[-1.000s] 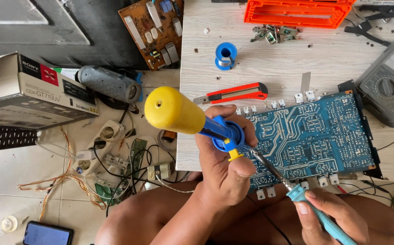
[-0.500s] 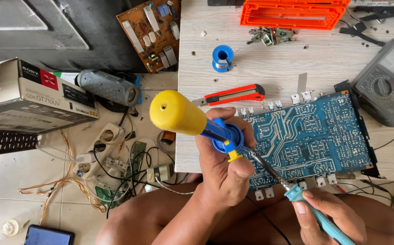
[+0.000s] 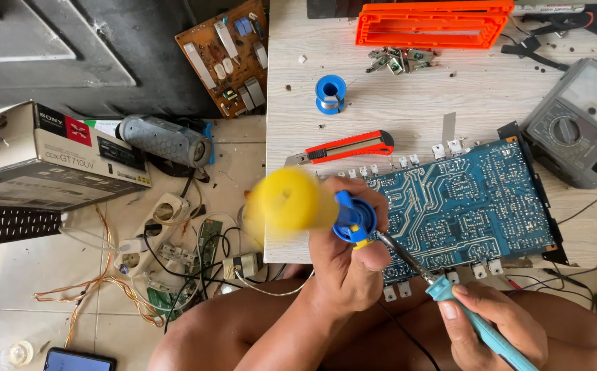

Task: Soldering and desoldering components on a circuit board using a soldering iron and a desoldering pump.

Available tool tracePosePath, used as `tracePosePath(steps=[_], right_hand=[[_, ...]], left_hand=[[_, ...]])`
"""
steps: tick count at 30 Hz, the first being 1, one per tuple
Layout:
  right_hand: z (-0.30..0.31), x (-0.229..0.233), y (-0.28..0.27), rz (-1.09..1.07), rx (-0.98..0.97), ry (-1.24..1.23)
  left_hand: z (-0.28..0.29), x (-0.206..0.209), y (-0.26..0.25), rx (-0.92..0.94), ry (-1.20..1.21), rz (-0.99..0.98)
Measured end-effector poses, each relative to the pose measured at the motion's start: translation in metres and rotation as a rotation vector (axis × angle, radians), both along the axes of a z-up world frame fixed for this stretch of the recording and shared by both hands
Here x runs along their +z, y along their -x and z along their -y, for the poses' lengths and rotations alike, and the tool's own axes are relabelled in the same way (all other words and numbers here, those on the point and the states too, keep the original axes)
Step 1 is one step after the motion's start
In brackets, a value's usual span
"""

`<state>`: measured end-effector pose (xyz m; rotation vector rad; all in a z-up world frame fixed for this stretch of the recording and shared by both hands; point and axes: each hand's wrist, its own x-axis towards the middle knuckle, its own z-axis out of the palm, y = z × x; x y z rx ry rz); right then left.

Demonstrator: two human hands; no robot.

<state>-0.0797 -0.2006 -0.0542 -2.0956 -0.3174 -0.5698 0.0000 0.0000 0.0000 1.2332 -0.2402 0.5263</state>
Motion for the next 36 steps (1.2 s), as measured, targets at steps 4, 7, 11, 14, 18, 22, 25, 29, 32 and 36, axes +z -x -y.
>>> tracePosePath(steps=[4,7,11,14,18,22,25,29,32,36], right_hand=[[0.012,0.026,-0.004,0.128,0.047,-0.009],[0.044,0.029,-0.009,0.185,-0.043,0.227],[0.039,0.019,-0.011,0.473,-0.297,-0.063],[0.042,0.028,-0.008,-0.025,-0.386,-0.962],[0.049,0.038,0.009,-0.209,-0.080,-1.173],[0.049,0.027,0.029,-0.164,0.367,-1.041],[0.053,0.029,0.033,-0.336,0.425,-1.160],[0.032,0.017,0.019,-0.587,0.304,-1.136],[0.011,0.025,0.013,-0.135,0.001,-0.846],[0.027,0.022,0.007,0.050,-0.332,-0.415]], left_hand=[[-0.010,0.032,0.001,0.162,-0.097,0.100],[-0.028,0.055,0.009,0.386,-0.122,0.138],[-0.077,0.095,0.040,0.027,-0.518,-0.151],[-0.069,0.136,0.056,-0.414,-1.131,-0.588],[-0.022,0.110,0.086,-0.867,-1.398,-0.690],[0.020,0.073,0.104,-0.704,-1.603,-0.418],[0.039,0.075,0.104,-0.790,-1.532,-0.405],[0.029,0.066,0.094,-0.852,-1.542,-0.496],[-0.007,0.088,0.075,-0.919,-1.526,-0.605],[-0.066,0.117,0.046,-0.735,-1.256,-0.907]])
